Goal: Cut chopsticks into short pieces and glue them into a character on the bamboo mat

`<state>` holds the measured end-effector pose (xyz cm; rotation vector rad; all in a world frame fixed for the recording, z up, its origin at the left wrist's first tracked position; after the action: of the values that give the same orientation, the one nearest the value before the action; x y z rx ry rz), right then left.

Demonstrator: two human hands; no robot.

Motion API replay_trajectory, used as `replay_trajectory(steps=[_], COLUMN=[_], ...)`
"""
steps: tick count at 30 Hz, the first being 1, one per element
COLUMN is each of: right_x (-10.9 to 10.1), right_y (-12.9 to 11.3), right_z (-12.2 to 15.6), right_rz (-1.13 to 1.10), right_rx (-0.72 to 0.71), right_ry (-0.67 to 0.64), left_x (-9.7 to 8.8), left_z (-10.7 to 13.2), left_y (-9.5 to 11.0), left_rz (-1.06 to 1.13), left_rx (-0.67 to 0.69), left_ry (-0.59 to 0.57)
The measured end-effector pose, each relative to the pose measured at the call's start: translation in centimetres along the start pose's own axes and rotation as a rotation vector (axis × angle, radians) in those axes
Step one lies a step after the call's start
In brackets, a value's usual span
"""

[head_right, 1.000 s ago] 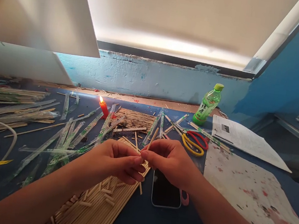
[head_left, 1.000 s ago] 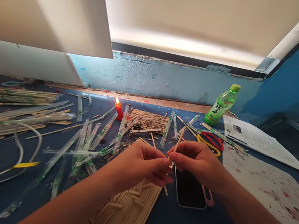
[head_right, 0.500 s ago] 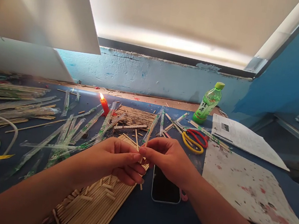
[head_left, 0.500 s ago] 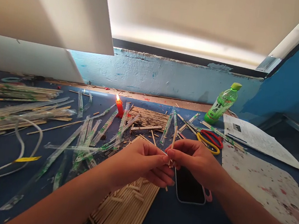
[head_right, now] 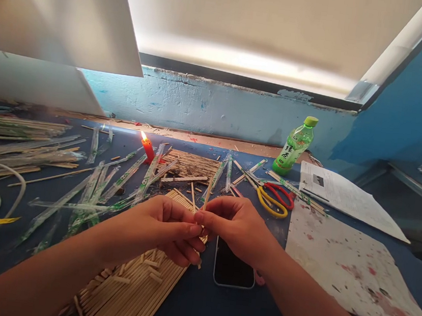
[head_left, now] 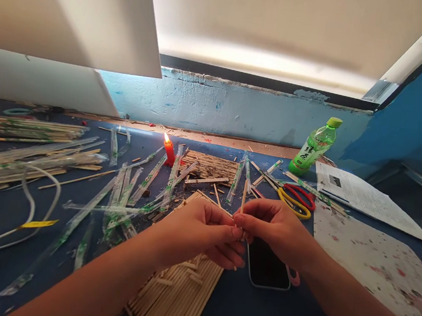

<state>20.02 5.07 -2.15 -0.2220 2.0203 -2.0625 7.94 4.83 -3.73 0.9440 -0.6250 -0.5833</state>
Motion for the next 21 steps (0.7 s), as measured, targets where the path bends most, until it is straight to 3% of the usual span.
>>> replay_trajectory(steps=[6,13,21], right_x=[0.0,-1.6,-0.8], right_y=[-0.1,-1.0,-1.0], right_z=[0.0,0.0,0.3], right_rz=[0.035,0.085,0.063], right_rx=[-0.014,-0.088,-0.084], right_ry=[-0.001,0.112,0.031], left_x=[0.0,-0.3,0.2], left_z=[-0.1,-0.1,-0.1], left_y=[-0.1,0.0,0.0], left_rz=[-0.005,0.039,0.022], left_rx=[0.016,0.062,0.046], left_ry=[0.024,0.091,0.051])
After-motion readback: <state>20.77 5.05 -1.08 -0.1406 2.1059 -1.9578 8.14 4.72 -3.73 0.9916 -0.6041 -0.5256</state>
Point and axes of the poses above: each hand's wrist, its own z-axis away from the middle knuckle, its own x-axis out of the palm, y = z × x, the point moved 8 cm from there along -z, towards the middle knuckle, and after that the axes turned 4 degrees about -x, right-handed, at the moved point
